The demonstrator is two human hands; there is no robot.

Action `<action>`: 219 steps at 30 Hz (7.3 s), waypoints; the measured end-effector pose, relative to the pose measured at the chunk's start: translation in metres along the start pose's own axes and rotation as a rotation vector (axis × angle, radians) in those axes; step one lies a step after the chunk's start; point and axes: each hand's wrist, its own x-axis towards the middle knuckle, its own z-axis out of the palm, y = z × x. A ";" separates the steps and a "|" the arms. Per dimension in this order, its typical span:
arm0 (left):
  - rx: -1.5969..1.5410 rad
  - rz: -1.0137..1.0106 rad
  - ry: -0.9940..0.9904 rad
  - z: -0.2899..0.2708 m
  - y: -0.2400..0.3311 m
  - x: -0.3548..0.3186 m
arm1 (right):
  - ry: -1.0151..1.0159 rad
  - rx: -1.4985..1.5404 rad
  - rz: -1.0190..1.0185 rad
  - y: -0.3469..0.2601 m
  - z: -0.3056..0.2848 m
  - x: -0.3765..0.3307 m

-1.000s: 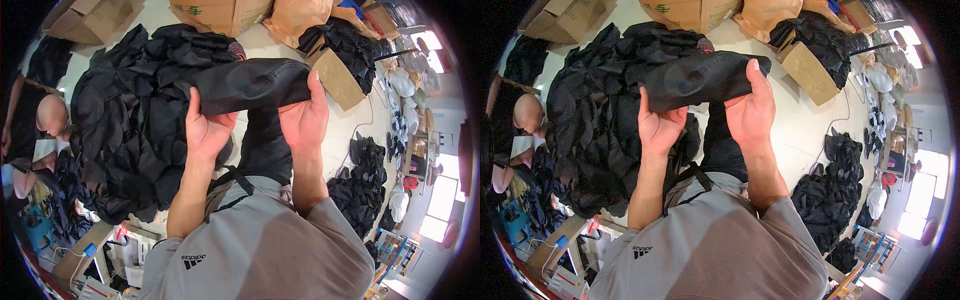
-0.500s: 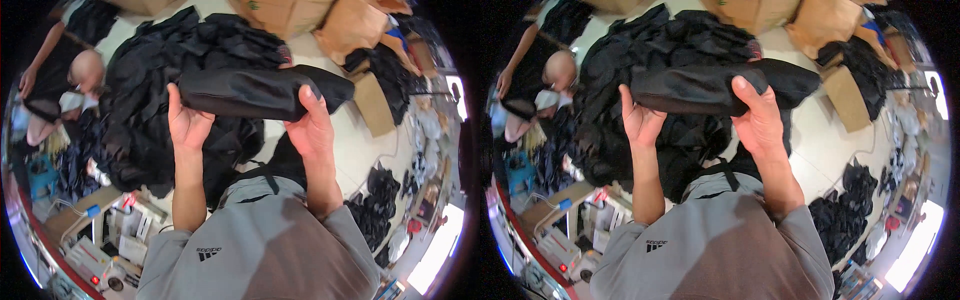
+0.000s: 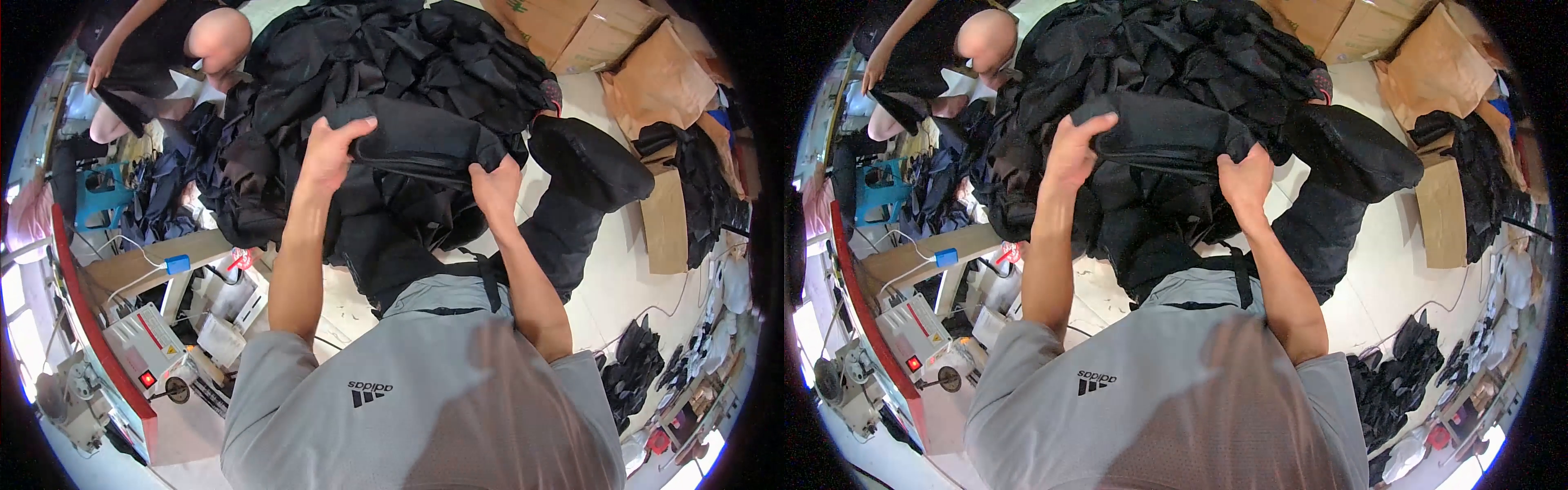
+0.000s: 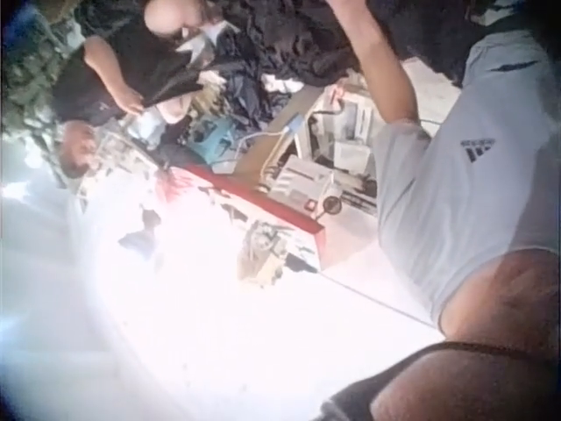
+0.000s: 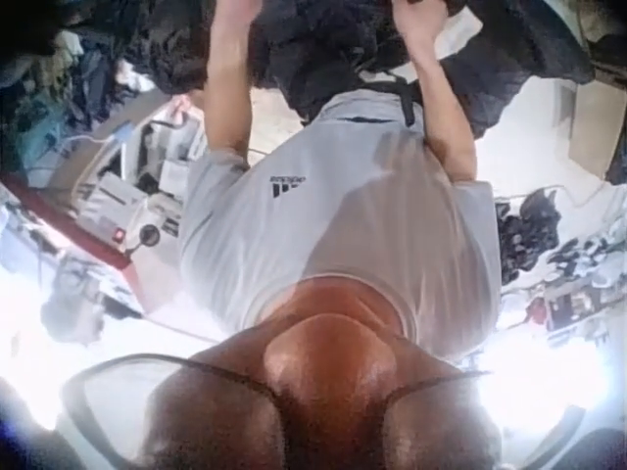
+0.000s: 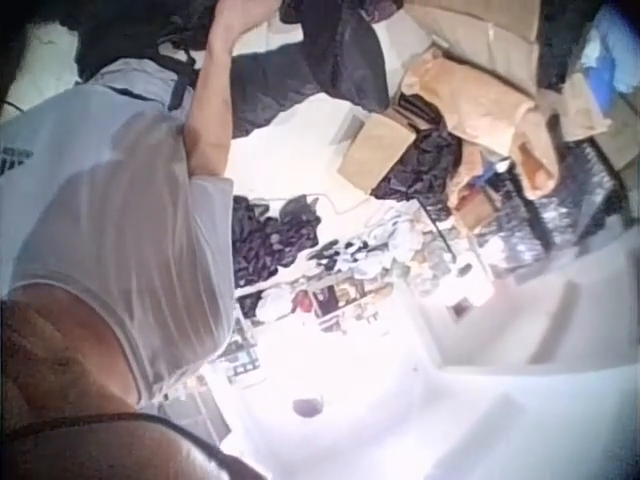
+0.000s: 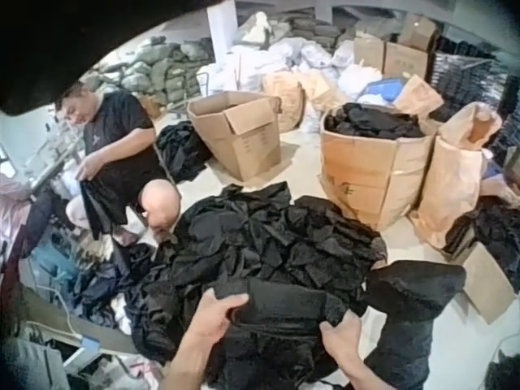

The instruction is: Inspecting and turning over black fabric pieces in a production facility.

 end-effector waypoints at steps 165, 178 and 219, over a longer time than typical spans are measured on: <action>1.333 0.717 -0.338 0.066 0.028 -0.049 | -0.749 1.170 0.716 -0.093 -0.006 -0.001; -0.240 -0.528 -0.360 0.094 -0.094 -0.096 | -0.410 1.328 0.710 -0.107 -0.022 -0.001; 1.001 0.479 0.237 0.100 -0.205 0.078 | 0.483 0.936 0.597 0.165 -0.311 0.074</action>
